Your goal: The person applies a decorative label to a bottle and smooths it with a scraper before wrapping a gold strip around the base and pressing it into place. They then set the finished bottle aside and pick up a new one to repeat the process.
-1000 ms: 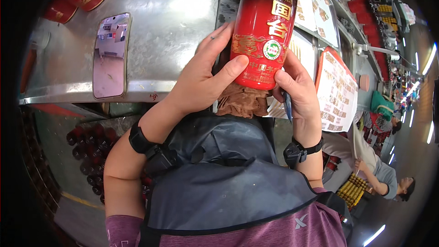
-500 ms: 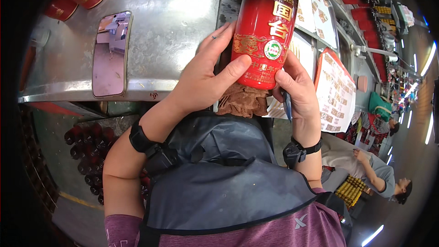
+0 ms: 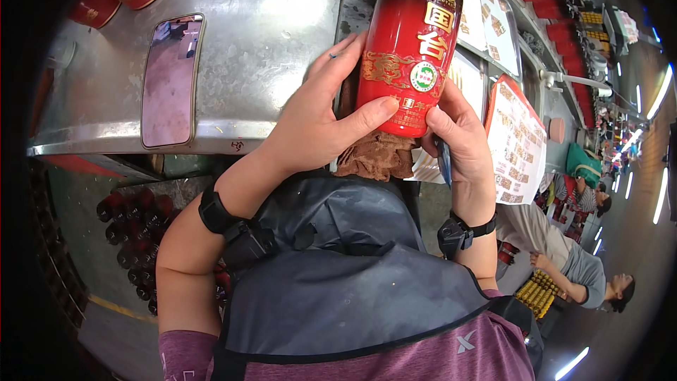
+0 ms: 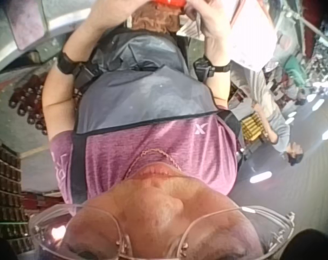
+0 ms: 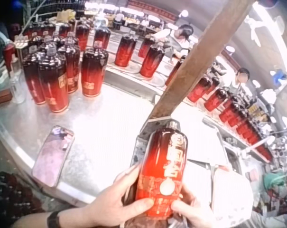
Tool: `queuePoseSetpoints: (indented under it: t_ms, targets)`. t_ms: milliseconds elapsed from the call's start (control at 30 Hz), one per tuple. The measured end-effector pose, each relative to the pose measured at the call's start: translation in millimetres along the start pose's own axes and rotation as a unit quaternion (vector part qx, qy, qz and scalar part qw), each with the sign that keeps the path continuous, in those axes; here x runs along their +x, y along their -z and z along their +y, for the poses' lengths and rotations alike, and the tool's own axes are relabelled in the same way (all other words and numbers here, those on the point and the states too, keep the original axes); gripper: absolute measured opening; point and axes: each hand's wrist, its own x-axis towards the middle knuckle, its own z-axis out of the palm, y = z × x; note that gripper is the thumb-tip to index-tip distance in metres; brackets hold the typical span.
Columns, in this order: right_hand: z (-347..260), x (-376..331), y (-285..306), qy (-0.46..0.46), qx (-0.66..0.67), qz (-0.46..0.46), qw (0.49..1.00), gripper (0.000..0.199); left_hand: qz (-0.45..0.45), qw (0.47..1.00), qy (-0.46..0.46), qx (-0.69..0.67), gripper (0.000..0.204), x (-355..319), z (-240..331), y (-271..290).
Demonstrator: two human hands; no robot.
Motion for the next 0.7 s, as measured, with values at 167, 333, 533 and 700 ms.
queuePoseSetpoints:
  t_ms: [167, 333, 533, 700]
  targets:
    - [7, 4, 17, 0.027, -0.022, 0.015, 0.999, 0.063, 0.009, 1.000, 0.001, 0.004, 0.077, -1, 0, 2]
    - [0, -2, 75, -0.042, 0.052, 0.113, 0.991, 0.060, 0.019, 0.998, -0.049, 0.033, 0.074, 3, 0, 0]
    - [-21, -25, 19, 0.109, -0.066, 0.074, 0.989, 0.051, 0.026, 0.998, -0.045, 0.031, 0.083, 0, 2, -5]
    - [-11, -25, 26, 0.140, -0.167, 0.094, 0.971, 0.039, 0.033, 0.998, -0.045, 0.029, 0.084, 0, -2, -6]
